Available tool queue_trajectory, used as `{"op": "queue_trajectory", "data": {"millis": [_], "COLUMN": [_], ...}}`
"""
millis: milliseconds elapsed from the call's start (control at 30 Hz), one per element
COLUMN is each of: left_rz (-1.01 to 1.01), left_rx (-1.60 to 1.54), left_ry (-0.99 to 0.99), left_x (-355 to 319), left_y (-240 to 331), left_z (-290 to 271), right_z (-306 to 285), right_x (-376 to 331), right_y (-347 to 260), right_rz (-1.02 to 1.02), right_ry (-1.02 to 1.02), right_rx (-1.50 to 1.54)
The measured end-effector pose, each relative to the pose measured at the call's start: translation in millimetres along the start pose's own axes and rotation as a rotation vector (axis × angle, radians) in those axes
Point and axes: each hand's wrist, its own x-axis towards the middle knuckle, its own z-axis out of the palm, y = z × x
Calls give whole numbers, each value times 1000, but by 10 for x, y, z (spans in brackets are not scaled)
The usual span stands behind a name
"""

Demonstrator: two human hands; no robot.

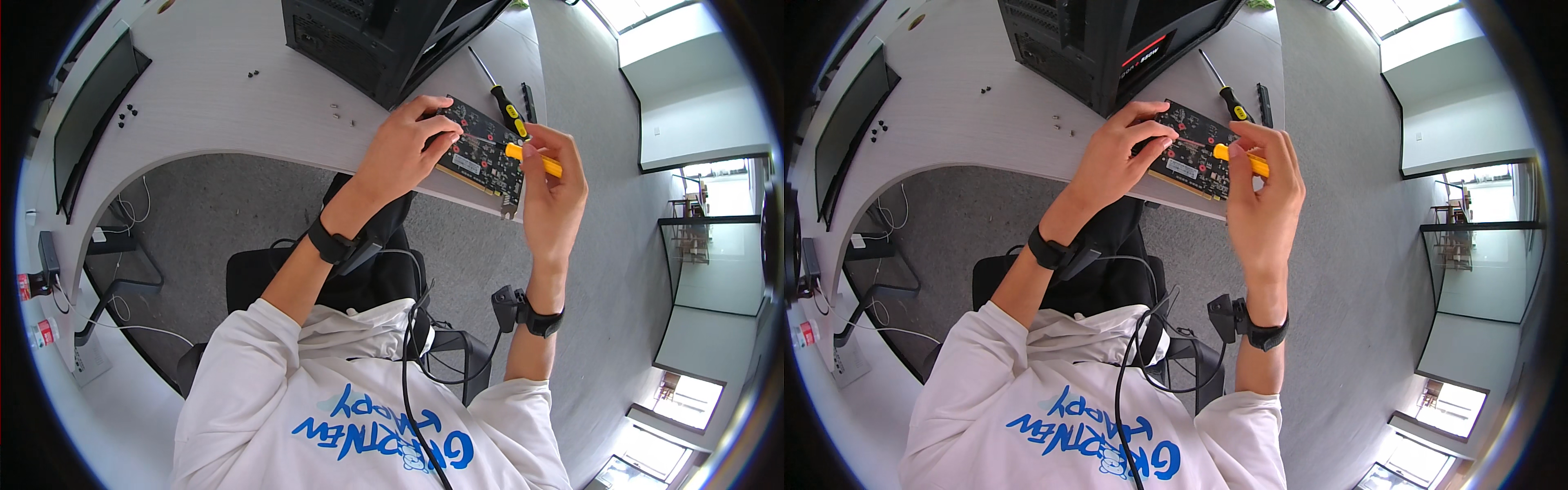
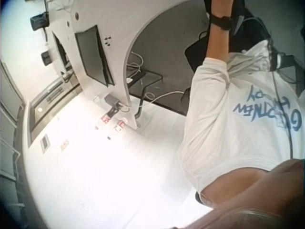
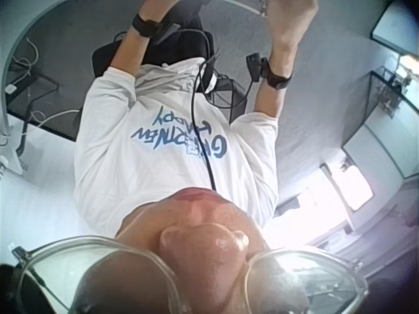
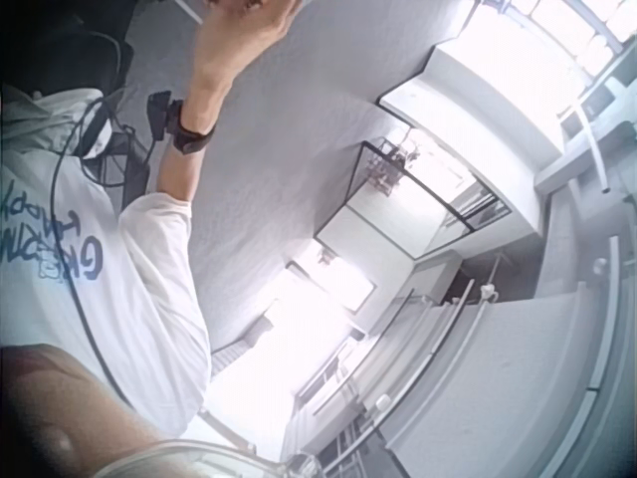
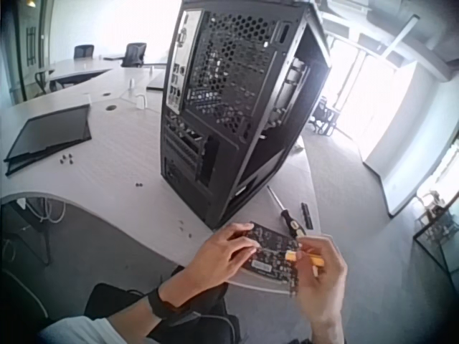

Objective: The person unscrews and removes a graphics card from a computer tower, then uses a screwdriver to remove additional screws from the board of the graphics card.

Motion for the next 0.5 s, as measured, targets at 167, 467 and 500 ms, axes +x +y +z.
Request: {"op": "queue_trajectory", "data": {"millis": [167,467,500], "left_rz": [-41,112,112], "left_rx": [-16,75,74], "left_ry": [45,271,266], "left_x": [-19,-19,-61], "left_y": [52,93,121], "left_z": [3,-92,-141], "right_z": [-102,-113,-107], "right_x": [-104,-358,-392], "right_y": [128,570,612], "right_rz": [121,149,140], "right_ry": [85,270,294], "right_rx": [4,5,23]}}
